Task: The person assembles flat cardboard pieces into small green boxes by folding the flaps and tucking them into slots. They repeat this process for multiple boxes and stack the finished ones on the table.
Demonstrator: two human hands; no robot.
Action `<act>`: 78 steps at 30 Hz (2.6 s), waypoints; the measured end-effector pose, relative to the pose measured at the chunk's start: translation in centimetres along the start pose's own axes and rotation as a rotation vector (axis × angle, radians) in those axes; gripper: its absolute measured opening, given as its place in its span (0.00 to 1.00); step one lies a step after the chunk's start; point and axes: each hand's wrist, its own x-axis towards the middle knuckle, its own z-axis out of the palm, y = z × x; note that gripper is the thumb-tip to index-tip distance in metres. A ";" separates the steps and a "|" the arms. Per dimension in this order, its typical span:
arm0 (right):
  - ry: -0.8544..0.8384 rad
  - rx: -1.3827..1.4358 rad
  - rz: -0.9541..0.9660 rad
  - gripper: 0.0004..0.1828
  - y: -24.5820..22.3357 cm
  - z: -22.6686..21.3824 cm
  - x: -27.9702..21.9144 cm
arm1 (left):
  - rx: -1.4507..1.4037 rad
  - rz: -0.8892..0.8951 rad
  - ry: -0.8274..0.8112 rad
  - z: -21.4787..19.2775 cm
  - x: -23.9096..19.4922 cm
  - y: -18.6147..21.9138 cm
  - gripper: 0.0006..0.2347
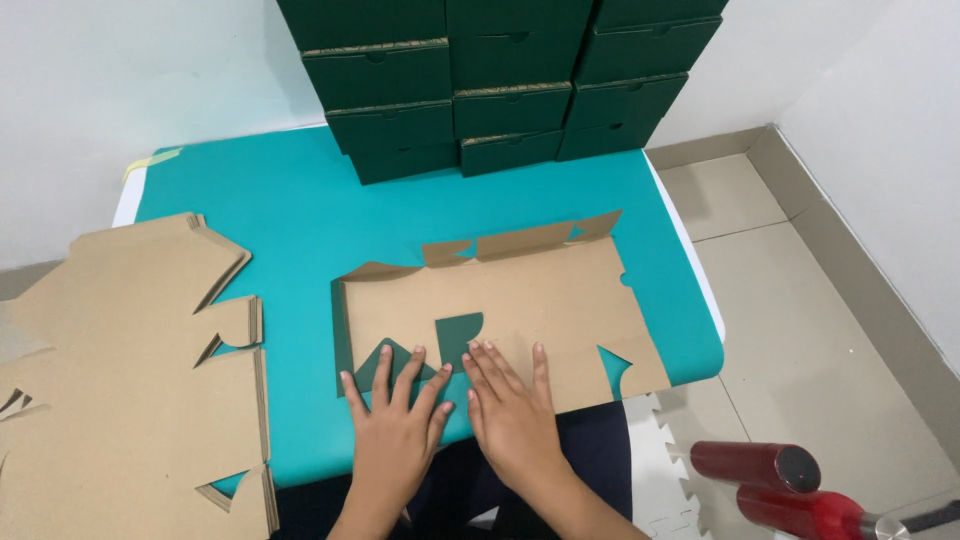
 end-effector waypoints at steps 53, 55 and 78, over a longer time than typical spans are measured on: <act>0.040 -0.209 0.157 0.25 6.8 0.6 -3.7 | -0.131 0.021 0.129 0.9 1.8 7.3 0.30; -0.005 -0.210 0.156 0.25 7.1 0.9 -3.8 | -0.173 0.136 0.083 0.4 1.9 8.1 0.27; -0.321 0.460 0.413 0.26 16.9 -11.7 -4.6 | -0.183 0.183 -0.048 0.9 3.9 10.5 0.31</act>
